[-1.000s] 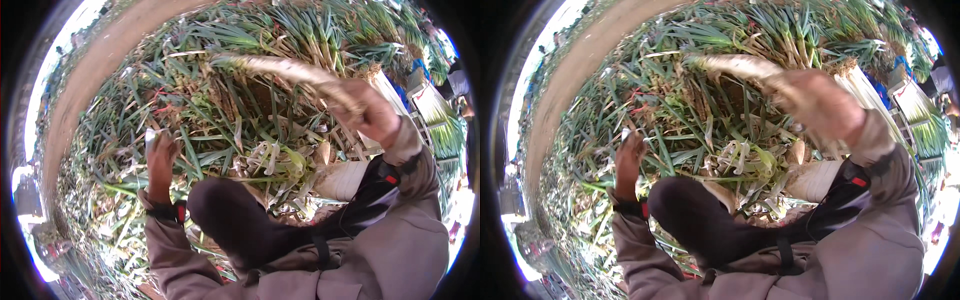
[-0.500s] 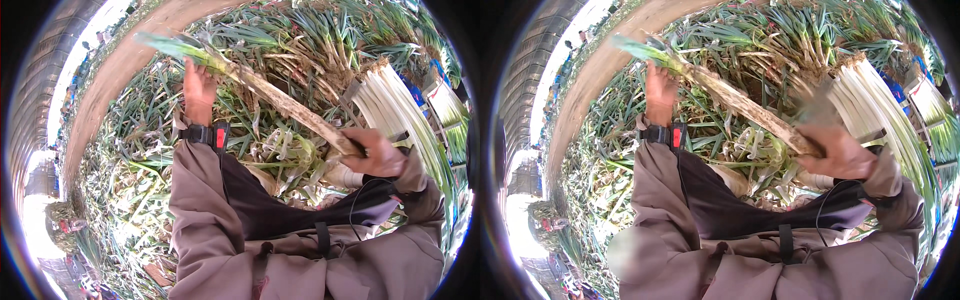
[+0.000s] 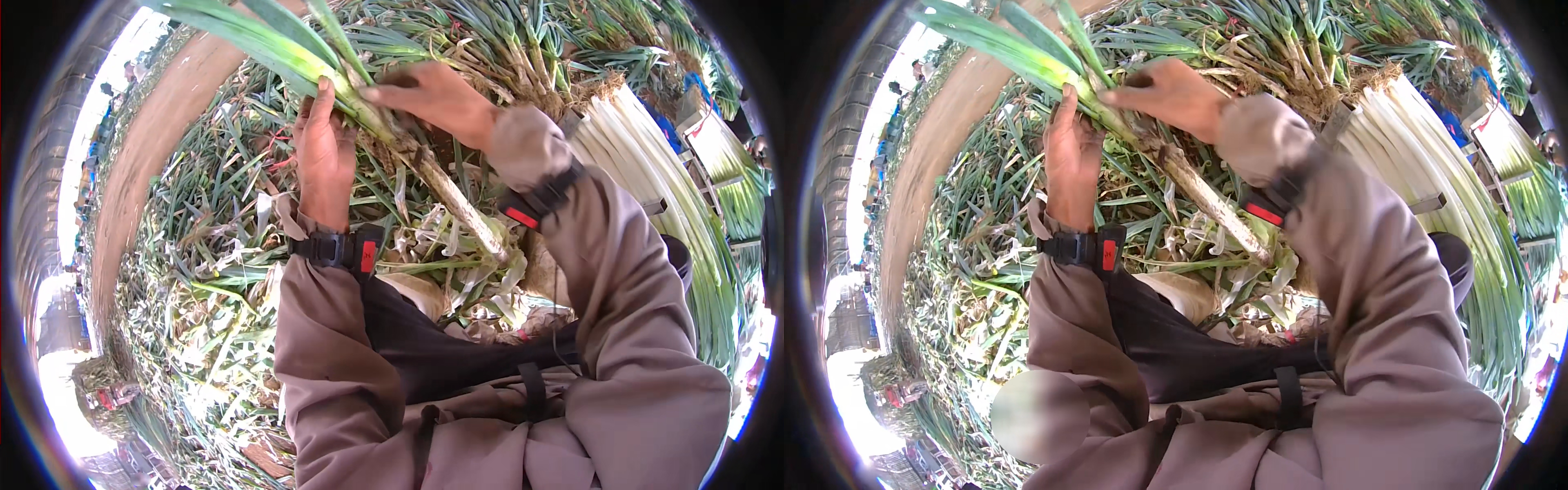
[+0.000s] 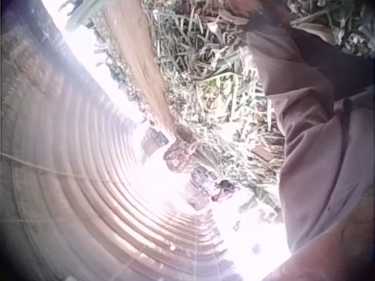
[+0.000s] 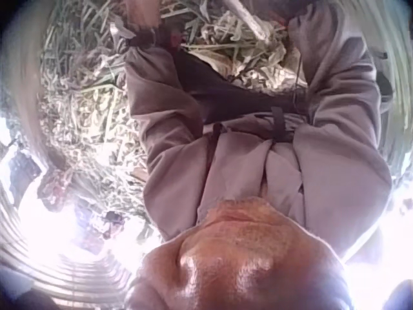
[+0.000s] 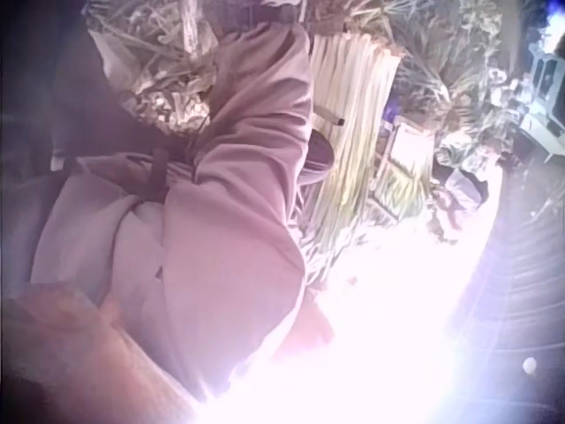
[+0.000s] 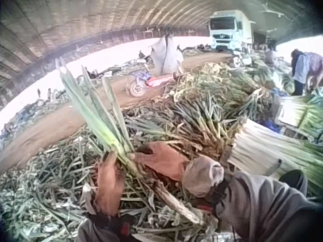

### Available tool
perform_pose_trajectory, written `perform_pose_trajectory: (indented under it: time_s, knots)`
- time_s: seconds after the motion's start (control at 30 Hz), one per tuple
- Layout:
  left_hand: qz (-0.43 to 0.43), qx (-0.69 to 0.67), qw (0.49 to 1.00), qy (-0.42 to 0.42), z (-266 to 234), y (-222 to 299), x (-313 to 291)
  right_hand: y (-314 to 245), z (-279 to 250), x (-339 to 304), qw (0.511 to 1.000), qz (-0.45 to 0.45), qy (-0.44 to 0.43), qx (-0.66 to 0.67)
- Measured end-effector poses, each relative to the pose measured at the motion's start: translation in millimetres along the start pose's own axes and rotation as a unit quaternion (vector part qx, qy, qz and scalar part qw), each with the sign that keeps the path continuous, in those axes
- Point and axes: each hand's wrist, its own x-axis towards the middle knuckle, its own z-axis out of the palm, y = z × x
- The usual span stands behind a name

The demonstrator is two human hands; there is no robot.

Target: Peeling and cleaning harvested leeks by hand in an agricultural processing area.

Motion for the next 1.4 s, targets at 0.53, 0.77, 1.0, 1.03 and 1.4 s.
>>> perform_pose_trajectory:
  time_s: [0.53, 0.77, 1.0, 1.03, 1.4]
  knots:
    - [0.103, -0.073, 0.991, -0.048, -66.0, 60.5, 1.8, 76.8, 14.1, -78.4, 0.998, 0.030, -0.061, 0.007]
    - [0.159, -0.054, 0.985, -0.026, -33.9, 54.9, 9.8, 381.3, -6.1, -255.4, 0.810, 0.198, -0.355, -0.422]
    - [0.125, -0.067, 0.989, 0.030, -30.7, 68.7, -9.3, 214.8, -18.2, -146.8, 0.902, 0.093, -0.208, -0.367]
    - [0.115, -0.060, 0.991, 0.035, -28.3, 63.2, -7.9, 173.0, -22.9, -127.2, 0.915, 0.075, -0.148, -0.367]
    - [0.081, 0.042, 0.996, 0.003, 13.4, 18.2, -15.2, 43.2, 64.3, -9.9, 0.837, -0.352, 0.183, -0.377]
